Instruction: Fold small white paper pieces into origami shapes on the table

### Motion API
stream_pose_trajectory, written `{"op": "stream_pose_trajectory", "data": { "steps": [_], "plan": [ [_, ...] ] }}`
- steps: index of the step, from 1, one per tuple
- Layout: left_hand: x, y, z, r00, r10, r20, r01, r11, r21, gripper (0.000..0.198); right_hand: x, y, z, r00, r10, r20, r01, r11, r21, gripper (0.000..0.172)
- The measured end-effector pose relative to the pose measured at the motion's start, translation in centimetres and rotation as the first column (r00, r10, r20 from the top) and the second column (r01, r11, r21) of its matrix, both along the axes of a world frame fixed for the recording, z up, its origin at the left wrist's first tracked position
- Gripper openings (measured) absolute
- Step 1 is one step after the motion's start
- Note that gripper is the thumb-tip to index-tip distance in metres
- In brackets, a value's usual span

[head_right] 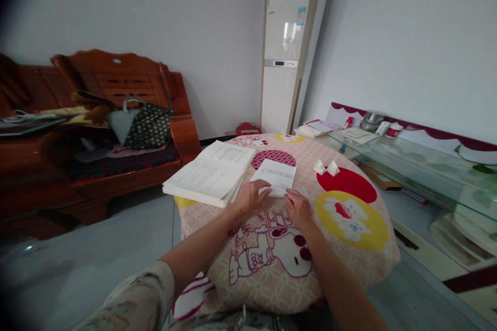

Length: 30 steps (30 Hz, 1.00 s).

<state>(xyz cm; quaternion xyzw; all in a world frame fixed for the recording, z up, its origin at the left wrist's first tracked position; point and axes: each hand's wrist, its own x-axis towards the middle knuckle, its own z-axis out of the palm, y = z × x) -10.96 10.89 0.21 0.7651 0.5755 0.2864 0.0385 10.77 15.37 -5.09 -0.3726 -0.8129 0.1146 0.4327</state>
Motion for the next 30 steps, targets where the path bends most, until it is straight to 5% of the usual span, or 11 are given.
{"op": "stream_pose_trajectory", "data": {
  "steps": [3, 8, 13, 30],
  "plan": [
    [-3.6, 0.7, 1.4, 0.94, 0.327, -0.101, -0.334, 0.94, -0.065, 0.029, 0.7, 0.0, 0.2, 0.995, -0.086, -0.059, 0.081, 0.993, -0.085, 0.03],
    [-9.2, 1.2, 2.4, 0.852, 0.482, -0.205, -0.512, 0.849, -0.129, 0.031, 1.1, -0.1, 0.7, 0.974, -0.221, -0.047, 0.208, 0.959, -0.19, 0.029],
    [-10.8, 1.7, 2.2, 0.84, 0.457, -0.293, -0.515, 0.841, -0.165, 0.034, 0.7, -0.3, 1.2, 0.97, -0.24, -0.047, 0.226, 0.953, -0.201, 0.03],
    [-8.5, 1.1, 1.5, 0.789, 0.454, -0.413, -0.555, 0.815, -0.165, 0.042, 0.6, -0.5, 1.4, 0.967, -0.238, -0.088, 0.213, 0.951, -0.224, 0.024]
  ]
}}
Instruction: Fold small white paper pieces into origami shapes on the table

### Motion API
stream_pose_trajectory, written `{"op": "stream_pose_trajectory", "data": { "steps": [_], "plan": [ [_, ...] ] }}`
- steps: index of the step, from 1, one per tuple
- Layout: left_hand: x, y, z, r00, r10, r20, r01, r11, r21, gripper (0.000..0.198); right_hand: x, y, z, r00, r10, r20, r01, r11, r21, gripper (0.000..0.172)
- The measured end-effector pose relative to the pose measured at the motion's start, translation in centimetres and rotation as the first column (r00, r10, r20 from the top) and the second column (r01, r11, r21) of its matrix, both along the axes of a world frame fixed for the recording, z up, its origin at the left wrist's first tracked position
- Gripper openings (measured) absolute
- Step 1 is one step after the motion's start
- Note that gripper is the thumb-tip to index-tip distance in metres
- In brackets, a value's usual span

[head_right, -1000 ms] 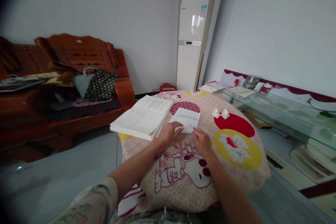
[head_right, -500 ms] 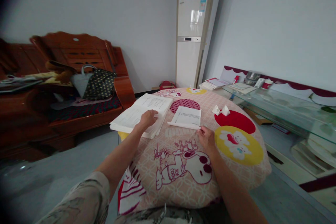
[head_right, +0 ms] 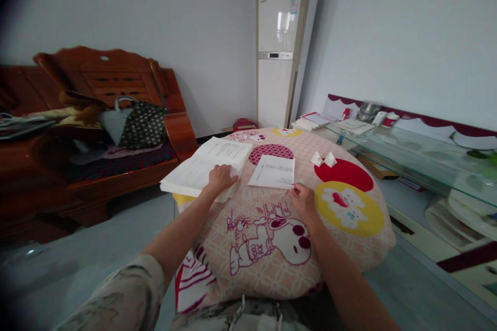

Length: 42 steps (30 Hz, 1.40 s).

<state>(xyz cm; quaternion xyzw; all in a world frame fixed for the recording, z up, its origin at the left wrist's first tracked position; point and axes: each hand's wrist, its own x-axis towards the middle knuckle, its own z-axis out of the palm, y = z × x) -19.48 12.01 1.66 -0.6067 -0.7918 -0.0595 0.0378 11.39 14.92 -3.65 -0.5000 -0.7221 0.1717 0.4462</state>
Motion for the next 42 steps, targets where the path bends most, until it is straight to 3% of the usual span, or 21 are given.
{"op": "stream_pose_trajectory", "data": {
  "steps": [13, 16, 18, 20, 22, 23, 27, 29, 32, 36, 39, 42],
  "plan": [
    [0.3, 0.3, 0.4, 0.999, 0.034, 0.015, -0.034, 0.999, -0.003, 0.041, -0.2, -0.1, 0.1, 0.999, 0.015, -0.048, -0.016, 0.999, -0.033, 0.025],
    [1.2, 0.0, 0.5, 0.99, -0.121, 0.073, 0.116, 0.991, 0.063, 0.039, -0.1, -0.1, 0.1, 0.992, 0.039, -0.119, -0.045, 0.998, -0.047, 0.025],
    [2.1, -0.2, 0.4, 0.919, -0.357, 0.164, 0.348, 0.934, 0.086, 0.05, 0.1, -0.1, 0.1, 0.986, 0.044, -0.159, -0.056, 0.996, -0.073, 0.024],
    [3.1, -0.5, 0.2, 0.752, -0.59, 0.294, 0.596, 0.799, 0.082, 0.064, 0.4, 0.0, 0.2, 0.979, 0.033, -0.201, -0.057, 0.992, -0.115, 0.023],
    [4.1, -0.6, -0.2, 0.597, -0.695, 0.4, 0.727, 0.68, 0.098, 0.073, 0.8, 0.2, 0.3, 0.972, 0.011, -0.233, -0.05, 0.986, -0.161, 0.02],
    [4.5, -0.6, -0.5, 0.566, -0.705, 0.428, 0.739, 0.663, 0.115, 0.074, 1.0, 0.2, 0.4, 0.97, 0.001, -0.245, -0.047, 0.983, -0.179, 0.019],
    [5.1, -0.2, -2.1, 0.625, -0.639, 0.448, 0.636, 0.75, 0.183, 0.051, 1.6, 0.3, 0.4, 0.97, -0.005, -0.243, -0.041, 0.982, -0.186, 0.018],
    [5.0, -0.1, -2.9, 0.606, -0.634, 0.481, 0.612, 0.757, 0.227, 0.038, 1.8, 0.2, 0.4, 0.979, 0.013, -0.203, -0.047, 0.985, -0.164, 0.018],
    [4.6, -0.2, -3.4, 0.51, -0.65, 0.563, 0.618, 0.732, 0.285, 0.031, 2.1, 0.3, 0.3, 0.99, 0.091, -0.107, -0.098, 0.993, -0.062, 0.027],
    [4.7, -1.2, -2.7, 0.391, -0.647, 0.655, 0.613, 0.713, 0.34, 0.034, 2.9, 0.5, 0.6, 0.976, 0.217, 0.007, -0.216, 0.974, 0.071, 0.031],
    [5.1, -2.0, -1.9, 0.294, -0.642, 0.708, 0.632, 0.686, 0.36, 0.035, 3.4, 0.3, 1.0, 0.953, 0.302, 0.021, -0.302, 0.953, 0.025, 0.023],
    [5.4, -2.5, -1.4, 0.221, -0.571, 0.791, 0.631, 0.702, 0.33, 0.044, 3.5, -0.2, 1.4, 0.947, 0.323, -0.001, -0.321, 0.942, -0.101, 0.023]
  ]
}}
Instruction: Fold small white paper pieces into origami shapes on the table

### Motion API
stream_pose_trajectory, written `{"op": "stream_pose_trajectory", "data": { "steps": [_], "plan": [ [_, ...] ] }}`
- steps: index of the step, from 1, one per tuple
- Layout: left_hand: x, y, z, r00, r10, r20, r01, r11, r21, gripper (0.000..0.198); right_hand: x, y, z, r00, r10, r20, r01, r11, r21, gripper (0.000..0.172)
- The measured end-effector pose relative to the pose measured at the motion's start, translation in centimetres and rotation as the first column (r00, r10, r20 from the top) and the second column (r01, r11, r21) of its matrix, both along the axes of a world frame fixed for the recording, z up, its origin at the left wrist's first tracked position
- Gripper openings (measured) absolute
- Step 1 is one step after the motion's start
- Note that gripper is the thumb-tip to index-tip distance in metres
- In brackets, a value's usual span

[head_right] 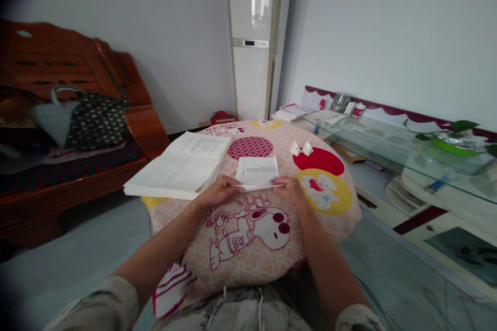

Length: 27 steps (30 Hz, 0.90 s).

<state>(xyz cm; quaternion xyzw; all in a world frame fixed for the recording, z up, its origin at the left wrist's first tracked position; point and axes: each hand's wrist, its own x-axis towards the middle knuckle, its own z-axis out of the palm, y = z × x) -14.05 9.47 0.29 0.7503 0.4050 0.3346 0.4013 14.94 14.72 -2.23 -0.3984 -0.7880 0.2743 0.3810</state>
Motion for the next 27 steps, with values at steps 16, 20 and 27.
{"op": "stream_pose_trajectory", "data": {
  "steps": [16, 20, 27],
  "plan": [
    [0.1, 1.0, -0.4, 0.912, 0.261, 0.316, -0.155, 0.934, -0.322, 0.047, -0.1, 0.1, -0.1, 0.989, -0.146, -0.024, 0.139, 0.973, -0.184, 0.026],
    [-0.1, 1.7, -1.4, 0.926, 0.343, 0.158, -0.302, 0.924, -0.236, 0.037, -0.3, 0.2, -0.1, 0.986, -0.131, -0.103, 0.101, 0.961, -0.257, 0.03],
    [0.5, 2.9, -0.9, 0.777, 0.522, -0.351, -0.532, 0.844, 0.077, 0.031, -1.6, 0.7, 1.6, 0.939, -0.221, 0.264, 0.266, 0.952, -0.149, 0.029]
  ]
}}
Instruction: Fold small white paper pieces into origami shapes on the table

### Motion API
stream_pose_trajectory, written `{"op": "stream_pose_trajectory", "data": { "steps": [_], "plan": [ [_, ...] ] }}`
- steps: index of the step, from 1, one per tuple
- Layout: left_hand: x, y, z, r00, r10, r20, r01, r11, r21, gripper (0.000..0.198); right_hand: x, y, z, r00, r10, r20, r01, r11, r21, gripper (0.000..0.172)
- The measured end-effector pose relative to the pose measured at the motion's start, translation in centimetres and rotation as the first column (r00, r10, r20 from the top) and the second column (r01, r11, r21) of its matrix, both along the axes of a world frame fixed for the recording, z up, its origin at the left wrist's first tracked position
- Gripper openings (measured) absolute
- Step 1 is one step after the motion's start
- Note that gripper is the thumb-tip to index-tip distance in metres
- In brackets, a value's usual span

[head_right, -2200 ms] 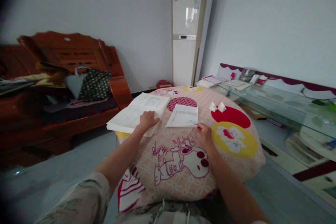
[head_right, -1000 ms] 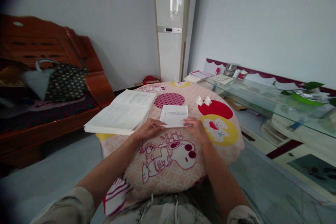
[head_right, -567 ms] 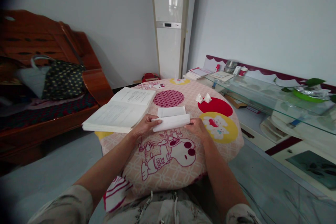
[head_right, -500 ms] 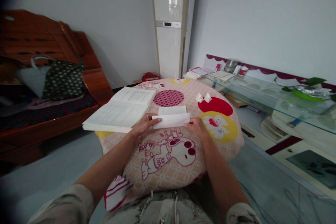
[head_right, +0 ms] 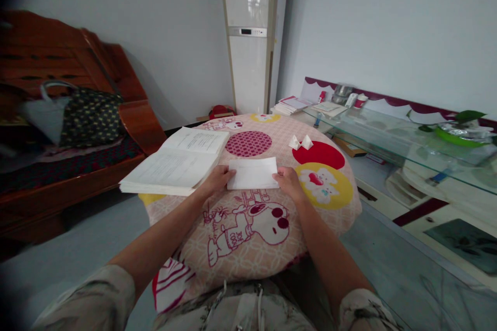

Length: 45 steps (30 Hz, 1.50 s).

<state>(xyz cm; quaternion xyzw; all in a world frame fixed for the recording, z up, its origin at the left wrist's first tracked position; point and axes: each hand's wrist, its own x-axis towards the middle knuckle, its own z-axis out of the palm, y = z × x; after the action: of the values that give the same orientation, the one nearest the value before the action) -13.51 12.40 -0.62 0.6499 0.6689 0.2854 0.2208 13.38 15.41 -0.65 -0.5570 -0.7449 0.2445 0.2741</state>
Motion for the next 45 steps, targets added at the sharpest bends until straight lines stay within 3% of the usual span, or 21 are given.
{"op": "stream_pose_trajectory", "data": {
  "steps": [1, 4, 8, 17, 35, 45],
  "plan": [
    [0.1, 0.3, 0.3, 1.0, 0.002, -0.031, -0.002, 1.0, -0.004, 0.03, -0.3, 0.3, 0.4, 0.99, -0.036, 0.136, 0.033, 0.999, 0.027, 0.028],
    [0.5, 1.3, 1.3, 0.989, 0.005, -0.15, -0.008, 1.0, -0.022, 0.027, -1.1, 1.2, 1.3, 0.963, -0.069, 0.259, 0.059, 0.997, 0.046, 0.025],
    [0.9, 2.1, 1.6, 0.962, 0.006, -0.273, -0.019, 0.999, -0.044, 0.023, -1.6, 2.2, 1.4, 0.94, -0.082, 0.331, 0.078, 0.997, 0.023, 0.023],
    [1.2, 3.0, 0.7, 0.916, 0.046, -0.399, -0.09, 0.992, -0.093, 0.024, -2.0, 3.1, 0.7, 0.876, -0.108, 0.471, 0.125, 0.992, -0.006, 0.029],
    [0.3, 3.3, -0.2, 0.951, 0.168, -0.261, -0.206, 0.971, -0.125, 0.019, -3.1, 2.3, 0.0, 0.777, -0.238, 0.583, 0.235, 0.969, 0.082, 0.029],
    [0.0, 3.5, -0.4, 0.957, 0.186, -0.222, -0.22, 0.965, -0.141, 0.02, -3.1, 2.7, 0.3, 0.807, -0.246, 0.537, 0.283, 0.959, 0.013, 0.031]
  ]
}}
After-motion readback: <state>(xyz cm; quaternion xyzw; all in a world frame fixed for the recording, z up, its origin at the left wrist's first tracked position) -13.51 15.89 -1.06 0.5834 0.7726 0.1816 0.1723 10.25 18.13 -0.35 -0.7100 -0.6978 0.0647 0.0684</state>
